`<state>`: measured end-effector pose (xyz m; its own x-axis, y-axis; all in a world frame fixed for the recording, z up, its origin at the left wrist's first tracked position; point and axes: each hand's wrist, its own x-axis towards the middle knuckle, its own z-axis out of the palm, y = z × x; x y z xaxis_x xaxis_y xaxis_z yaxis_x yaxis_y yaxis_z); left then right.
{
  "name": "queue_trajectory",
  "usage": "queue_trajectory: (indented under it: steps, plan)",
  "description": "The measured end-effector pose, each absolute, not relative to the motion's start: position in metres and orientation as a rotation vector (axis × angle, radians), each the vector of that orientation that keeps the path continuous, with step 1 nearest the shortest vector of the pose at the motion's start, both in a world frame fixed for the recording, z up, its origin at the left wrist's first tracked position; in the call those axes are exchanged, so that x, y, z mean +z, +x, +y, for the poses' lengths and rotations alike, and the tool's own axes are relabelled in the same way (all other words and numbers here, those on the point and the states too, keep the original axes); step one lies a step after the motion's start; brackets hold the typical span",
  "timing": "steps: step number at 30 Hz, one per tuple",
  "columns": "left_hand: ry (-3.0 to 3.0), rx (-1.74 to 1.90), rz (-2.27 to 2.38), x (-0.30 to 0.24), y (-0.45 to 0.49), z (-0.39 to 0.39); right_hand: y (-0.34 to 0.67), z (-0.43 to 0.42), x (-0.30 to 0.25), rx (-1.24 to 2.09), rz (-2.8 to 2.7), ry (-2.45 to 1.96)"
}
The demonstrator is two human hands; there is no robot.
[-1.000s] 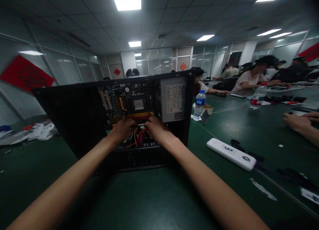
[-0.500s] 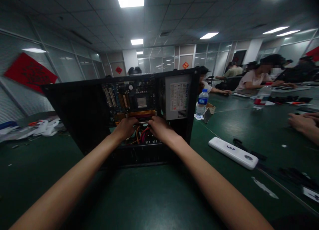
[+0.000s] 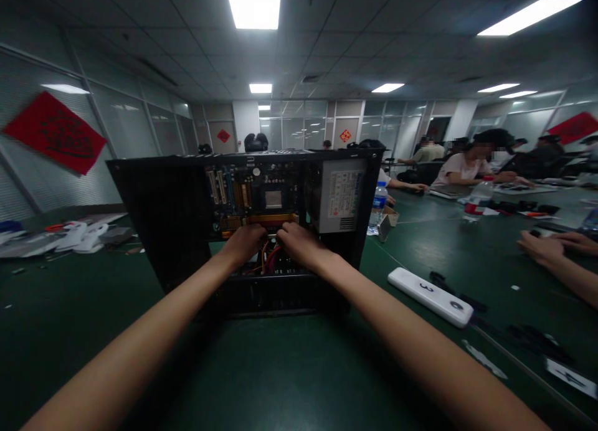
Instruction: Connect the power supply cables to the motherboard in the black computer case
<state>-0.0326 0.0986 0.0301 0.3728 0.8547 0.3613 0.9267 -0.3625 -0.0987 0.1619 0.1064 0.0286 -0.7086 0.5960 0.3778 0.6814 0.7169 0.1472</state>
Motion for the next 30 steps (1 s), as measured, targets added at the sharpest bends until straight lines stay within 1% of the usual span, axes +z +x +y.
queue_trajectory:
  steps: [4, 8, 21, 26, 30]
  plan:
    - [-2.356, -0.365, -1.586, 0.027, -0.035, 0.103, 0.152, 0.118, 0.029, -0.493, -2.661, -0.890]
    - [-2.347, -0.371, -1.604, 0.024, -0.037, 0.105, 0.146, 0.130, 0.023, -0.485, -2.645, -0.824]
    - [-2.393, -0.403, -1.599, 0.023, -0.041, 0.107, 0.144, 0.139, 0.012, -0.498, -2.611, -0.749]
    - [-2.380, -0.394, -1.604, 0.023, -0.039, 0.102, 0.147, 0.141, 0.007, -0.469, -2.602, -0.770]
    - [-2.375, -0.380, -1.597, 0.023, -0.038, 0.103, 0.145, 0.138, 0.010, -0.507, -2.622, -0.787]
